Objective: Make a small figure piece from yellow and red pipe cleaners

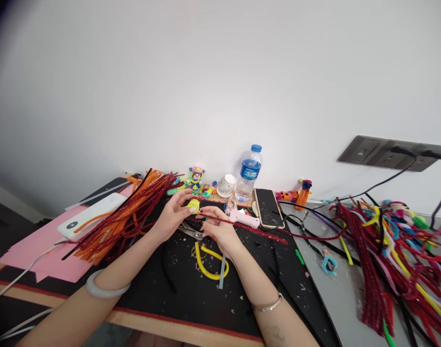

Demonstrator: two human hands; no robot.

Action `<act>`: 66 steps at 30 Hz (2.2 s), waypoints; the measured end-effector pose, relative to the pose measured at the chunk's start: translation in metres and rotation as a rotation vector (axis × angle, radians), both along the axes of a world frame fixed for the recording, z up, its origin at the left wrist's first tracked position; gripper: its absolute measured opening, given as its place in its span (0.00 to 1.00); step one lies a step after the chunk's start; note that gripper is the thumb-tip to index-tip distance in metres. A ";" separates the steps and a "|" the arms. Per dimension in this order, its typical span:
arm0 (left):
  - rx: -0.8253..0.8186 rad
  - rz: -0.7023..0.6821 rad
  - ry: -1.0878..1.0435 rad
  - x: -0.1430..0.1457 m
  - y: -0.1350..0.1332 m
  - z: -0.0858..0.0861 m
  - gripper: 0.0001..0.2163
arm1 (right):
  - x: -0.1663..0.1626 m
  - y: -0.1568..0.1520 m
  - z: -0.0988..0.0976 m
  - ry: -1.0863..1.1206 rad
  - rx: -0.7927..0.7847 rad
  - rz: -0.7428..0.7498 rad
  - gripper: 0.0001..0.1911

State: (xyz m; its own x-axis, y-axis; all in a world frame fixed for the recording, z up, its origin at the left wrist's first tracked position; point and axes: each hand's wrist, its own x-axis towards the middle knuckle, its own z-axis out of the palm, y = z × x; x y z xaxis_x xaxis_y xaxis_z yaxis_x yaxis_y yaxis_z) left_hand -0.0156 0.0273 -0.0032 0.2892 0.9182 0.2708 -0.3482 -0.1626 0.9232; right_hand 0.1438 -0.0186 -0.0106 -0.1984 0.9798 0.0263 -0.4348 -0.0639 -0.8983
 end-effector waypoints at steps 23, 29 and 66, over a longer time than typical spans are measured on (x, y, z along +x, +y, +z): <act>0.082 0.109 0.285 0.005 -0.004 -0.003 0.23 | 0.014 0.012 -0.002 0.307 -0.132 -0.357 0.05; 0.079 0.073 0.256 0.005 -0.005 0.000 0.20 | 0.015 0.013 -0.007 0.255 -0.076 -0.444 0.09; -0.208 0.166 -0.015 0.003 0.002 -0.007 0.21 | -0.003 -0.006 0.003 -0.302 0.089 -0.013 0.14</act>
